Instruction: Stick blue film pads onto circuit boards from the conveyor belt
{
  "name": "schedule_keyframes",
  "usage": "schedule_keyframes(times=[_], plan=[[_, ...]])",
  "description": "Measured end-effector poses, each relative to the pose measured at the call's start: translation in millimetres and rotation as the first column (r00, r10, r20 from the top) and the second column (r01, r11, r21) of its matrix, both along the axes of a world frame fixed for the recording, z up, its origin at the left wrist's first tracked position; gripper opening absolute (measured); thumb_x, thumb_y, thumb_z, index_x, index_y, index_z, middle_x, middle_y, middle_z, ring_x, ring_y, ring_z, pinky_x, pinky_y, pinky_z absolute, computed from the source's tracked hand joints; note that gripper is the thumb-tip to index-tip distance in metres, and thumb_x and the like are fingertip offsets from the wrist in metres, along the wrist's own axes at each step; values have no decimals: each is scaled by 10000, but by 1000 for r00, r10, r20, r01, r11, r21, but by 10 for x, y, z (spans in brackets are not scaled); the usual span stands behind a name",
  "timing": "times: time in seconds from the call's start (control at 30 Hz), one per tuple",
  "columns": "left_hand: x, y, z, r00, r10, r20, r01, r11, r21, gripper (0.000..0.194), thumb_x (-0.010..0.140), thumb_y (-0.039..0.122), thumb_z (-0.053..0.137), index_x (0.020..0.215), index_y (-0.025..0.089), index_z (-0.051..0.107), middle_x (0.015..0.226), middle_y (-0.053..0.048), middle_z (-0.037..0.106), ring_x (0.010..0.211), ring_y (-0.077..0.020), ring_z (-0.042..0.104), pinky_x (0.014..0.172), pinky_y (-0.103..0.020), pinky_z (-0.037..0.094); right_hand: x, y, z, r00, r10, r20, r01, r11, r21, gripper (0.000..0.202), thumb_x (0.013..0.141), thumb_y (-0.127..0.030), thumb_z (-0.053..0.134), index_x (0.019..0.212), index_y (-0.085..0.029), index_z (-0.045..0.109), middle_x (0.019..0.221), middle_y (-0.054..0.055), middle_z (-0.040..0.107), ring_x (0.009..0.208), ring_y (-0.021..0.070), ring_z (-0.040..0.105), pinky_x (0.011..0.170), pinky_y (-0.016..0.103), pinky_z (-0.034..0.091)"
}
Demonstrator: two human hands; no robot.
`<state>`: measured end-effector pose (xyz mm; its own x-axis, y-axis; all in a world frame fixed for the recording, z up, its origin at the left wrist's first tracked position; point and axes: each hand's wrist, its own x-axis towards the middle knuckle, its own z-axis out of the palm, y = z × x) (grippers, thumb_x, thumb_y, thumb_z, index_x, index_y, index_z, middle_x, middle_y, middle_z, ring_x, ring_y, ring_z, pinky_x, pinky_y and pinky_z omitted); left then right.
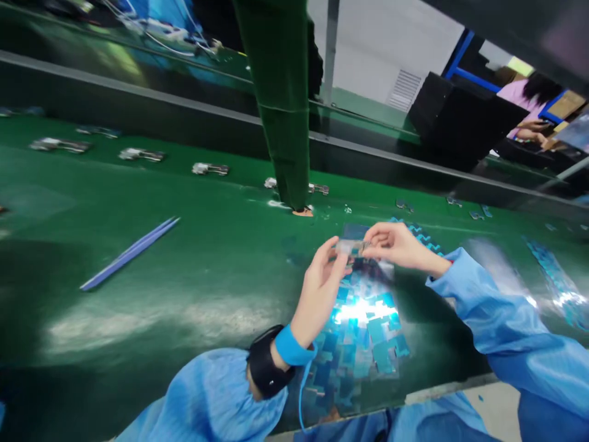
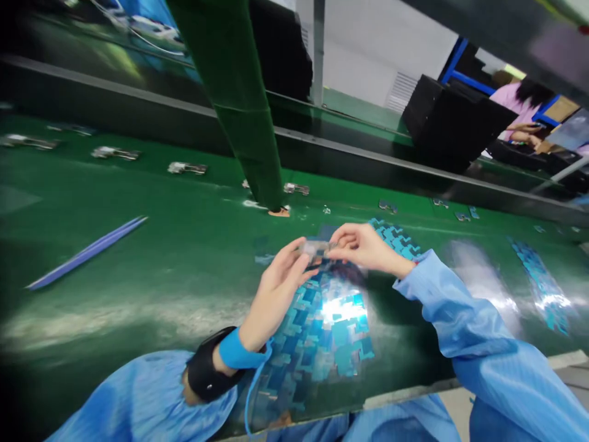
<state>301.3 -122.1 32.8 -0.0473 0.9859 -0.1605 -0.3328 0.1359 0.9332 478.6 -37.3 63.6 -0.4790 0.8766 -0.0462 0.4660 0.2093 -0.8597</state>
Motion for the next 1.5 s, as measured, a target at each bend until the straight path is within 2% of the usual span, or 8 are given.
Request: schedule_keyframes(times=[0.17, 0.33, 0.57, 0.7, 0.87, 1.23, 1.37, 1.5], plan=[[-53, 71, 53, 1000, 13, 20, -13, 1000, -14, 354, 728, 408, 712, 952, 141, 653, 810, -52, 715, 822, -195, 678, 733, -289, 549, 92, -548, -71, 998, -55, 31, 47, 977, 209, 385, 822, -393, 664, 1139, -180, 615, 1069, 91, 700, 996, 198, 664, 928, 390, 519], [-150, 177, 37, 987, 157, 12, -156, 986, -65, 291, 698, 324, 674, 924, 142, 648, 837, -37, 690, 693, -128, 614, 600, -224, 493, 360, -897, -282, 934, 110, 339, -202, 947, 250, 722, 748, -502, 721, 1373, -234, 480, 1520, 146, 346, 1412, 322, 305, 1133, 554, 277], [-142, 128, 49, 985, -114, -132, 100, 989, -105, 111, 623, 249, 485, 587, 185, 569, 461, 34, 528, 370, -89, 358, 369, -213, 223, 343, -1020, -465, 985, -2, 173, -62, 931, 360, 192, 873, -337, 631, 1015, -223, 692, 1256, 109, 609, 1196, 242, 541, 1021, 430, 436], [-90, 66, 53, 862, -411, -297, 386, 912, -140, 213, 660, 283, 551, 484, 172, 599, 336, 57, 386, 354, -89, 298, 397, -228, 171, 312, -985, -431, 990, -46, 130, -4, 933, 359, 166, 917, -283, 564, 991, -189, 679, 1003, 88, 662, 965, 197, 612, 863, 355, 505], [-38, -19, 42, 744, -503, -440, 486, 859, -161, 373, 761, 448, 548, 587, 139, 663, 395, 66, 343, 415, -92, 269, 439, -248, 161, 359, -1013, -419, 983, 25, 184, -92, 926, 366, 197, 953, -233, 495, 1105, -201, 617, 978, 71, 651, 921, 178, 610, 811, 312, 517], [20, -68, -32, 696, -504, -511, 475, 857, -198, 372, 785, 390, 544, 484, 193, 451, 393, 74, 326, 407, -83, 269, 422, -240, 186, 482, -994, -587, 892, 75, 446, -386, 640, 664, 385, 954, -171, 454, 1338, -192, 474, 1071, 97, 693, 908, 223, 673, 913, 454, 530], [37, -72, -90, 677, -502, -538, 463, 859, -218, 350, 744, 294, 568, 448, 193, 412, 386, 69, 339, 426, -83, 301, 431, -228, 195, 487, -1057, -523, 927, 85, 366, -325, 672, 666, 399, 938, -151, 468, 1327, -223, 516, 1314, 136, 559, 1209, 290, 523, 957, 470, 488], [36, -91, -65, 690, -469, -551, 443, 876, -190, 343, 776, 339, 554, 504, 200, 398, 414, 82, 301, 443, -80, 261, 438, -229, 167, 454, -1167, -289, 979, 147, 140, -197, 860, 471, 321, 963, -191, 430, 1233, -259, 591, 1310, 95, 543, 1220, 230, 509, 981, 354, 461]])
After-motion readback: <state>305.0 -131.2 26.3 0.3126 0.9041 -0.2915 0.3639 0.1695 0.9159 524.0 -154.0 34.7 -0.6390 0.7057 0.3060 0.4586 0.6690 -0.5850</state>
